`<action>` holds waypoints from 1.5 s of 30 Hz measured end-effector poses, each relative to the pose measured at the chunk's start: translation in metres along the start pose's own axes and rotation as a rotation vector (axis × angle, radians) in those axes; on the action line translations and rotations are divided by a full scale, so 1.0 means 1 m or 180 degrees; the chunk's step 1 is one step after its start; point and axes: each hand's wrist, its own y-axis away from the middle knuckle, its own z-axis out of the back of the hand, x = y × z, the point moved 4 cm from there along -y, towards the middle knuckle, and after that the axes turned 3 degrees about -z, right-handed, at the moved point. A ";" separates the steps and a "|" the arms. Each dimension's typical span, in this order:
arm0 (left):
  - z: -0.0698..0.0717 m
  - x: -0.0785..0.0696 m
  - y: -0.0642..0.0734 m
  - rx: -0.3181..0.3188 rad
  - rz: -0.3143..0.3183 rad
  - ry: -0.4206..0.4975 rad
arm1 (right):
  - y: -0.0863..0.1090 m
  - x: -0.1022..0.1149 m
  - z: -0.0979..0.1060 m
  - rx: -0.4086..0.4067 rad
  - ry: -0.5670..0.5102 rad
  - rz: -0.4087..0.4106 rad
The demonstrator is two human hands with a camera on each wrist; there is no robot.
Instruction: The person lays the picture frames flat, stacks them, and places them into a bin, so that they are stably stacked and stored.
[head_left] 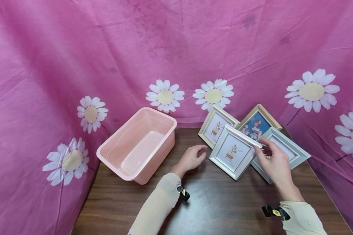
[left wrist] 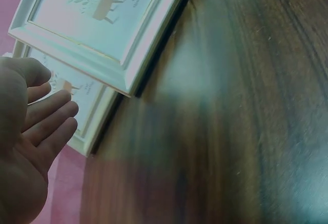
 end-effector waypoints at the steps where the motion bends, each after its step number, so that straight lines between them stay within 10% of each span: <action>1: -0.002 0.001 0.000 0.0004 0.0026 0.0026 | 0.001 -0.001 -0.001 -0.0011 -0.0016 -0.0011; 30: -0.043 0.007 0.000 0.0049 0.0536 0.1428 | 0.007 -0.013 -0.017 -0.0370 -0.0546 -0.0691; 45: -0.042 0.010 0.000 -0.0048 0.0471 0.1409 | 0.008 -0.015 -0.014 -0.0287 -0.0671 -0.1005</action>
